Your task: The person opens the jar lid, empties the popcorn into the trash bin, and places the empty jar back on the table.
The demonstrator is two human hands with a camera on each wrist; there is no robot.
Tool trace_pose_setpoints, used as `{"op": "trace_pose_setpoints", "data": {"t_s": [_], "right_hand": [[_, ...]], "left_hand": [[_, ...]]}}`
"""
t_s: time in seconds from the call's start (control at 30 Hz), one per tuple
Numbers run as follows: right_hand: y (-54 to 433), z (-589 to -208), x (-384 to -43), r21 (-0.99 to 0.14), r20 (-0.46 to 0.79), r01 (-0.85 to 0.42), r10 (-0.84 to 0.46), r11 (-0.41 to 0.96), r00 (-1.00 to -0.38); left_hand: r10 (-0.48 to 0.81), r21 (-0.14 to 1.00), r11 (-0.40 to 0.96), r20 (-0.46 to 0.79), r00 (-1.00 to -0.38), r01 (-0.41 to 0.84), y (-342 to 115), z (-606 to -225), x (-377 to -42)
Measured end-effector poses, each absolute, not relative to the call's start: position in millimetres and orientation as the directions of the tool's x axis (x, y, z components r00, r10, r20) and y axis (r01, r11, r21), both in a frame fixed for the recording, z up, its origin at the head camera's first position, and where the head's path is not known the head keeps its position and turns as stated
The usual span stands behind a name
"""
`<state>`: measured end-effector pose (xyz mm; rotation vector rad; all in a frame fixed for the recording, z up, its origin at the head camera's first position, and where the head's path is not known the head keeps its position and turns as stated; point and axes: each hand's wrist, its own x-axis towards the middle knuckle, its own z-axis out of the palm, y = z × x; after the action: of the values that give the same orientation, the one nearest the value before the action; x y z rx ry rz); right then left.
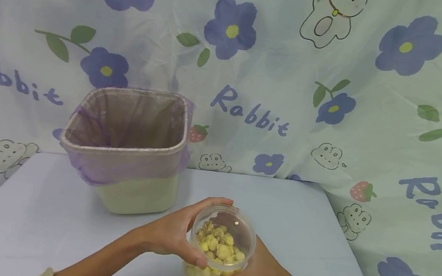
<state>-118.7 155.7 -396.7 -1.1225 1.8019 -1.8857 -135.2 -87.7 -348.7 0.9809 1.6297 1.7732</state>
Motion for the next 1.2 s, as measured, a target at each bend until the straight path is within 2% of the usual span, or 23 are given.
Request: {"op": "trace_pose_setpoints", "data": {"t_s": [0.2, 0.37, 0.5, 0.6, 0.73, 0.87, 0.97, 1.07, 1.2], "right_hand": [[153, -396, -122, -0.942, 0.330, -0.278, -0.675, -0.190, -0.659], [154, -395, -125, -0.923, 0.361, -0.357, -0.633, -0.140, -0.685], [152, -394, -127, -0.918, 0.357, -0.392, -0.573, -0.068, -0.738], [150, -395, -127, -0.928, 0.313, -0.371, -0.488, 0.025, -0.815], [148, -398, -126, -0.937, 0.265, -0.333, -0.410, 0.103, -0.873], [149, -396, -125, -0.937, 0.273, -0.338, -0.420, 0.087, -0.866], [152, -394, -124, -0.942, 0.281, -0.334, -0.454, 0.040, -0.846], [154, -393, -123, -0.949, 0.282, -0.314, -0.515, -0.025, -0.810], [156, -392, -121, -0.950, 0.289, -0.301, -0.598, -0.082, -0.747]], "left_hand": [[0.718, 0.968, -0.041, 0.200, -0.666, 0.247, -86, -351, -132], [0.628, 0.944, 0.033, 0.235, -0.742, 0.327, -81, -351, -127], [0.485, 0.928, 0.107, 0.264, -0.833, 0.357, -70, -353, -119], [0.349, 0.918, 0.183, 0.273, -0.896, 0.351, -59, -357, -113], [0.255, 0.922, 0.225, 0.256, -0.932, 0.315, -49, -359, -109], [0.311, 0.932, 0.196, 0.236, -0.921, 0.305, -56, -354, -110], [0.410, 0.932, 0.156, 0.241, -0.880, 0.328, -70, -348, -115], [0.539, 0.928, 0.105, 0.249, -0.804, 0.358, -85, -343, -125], [0.701, 0.928, 0.027, 0.248, -0.669, 0.371, -96, -342, -140]]}}
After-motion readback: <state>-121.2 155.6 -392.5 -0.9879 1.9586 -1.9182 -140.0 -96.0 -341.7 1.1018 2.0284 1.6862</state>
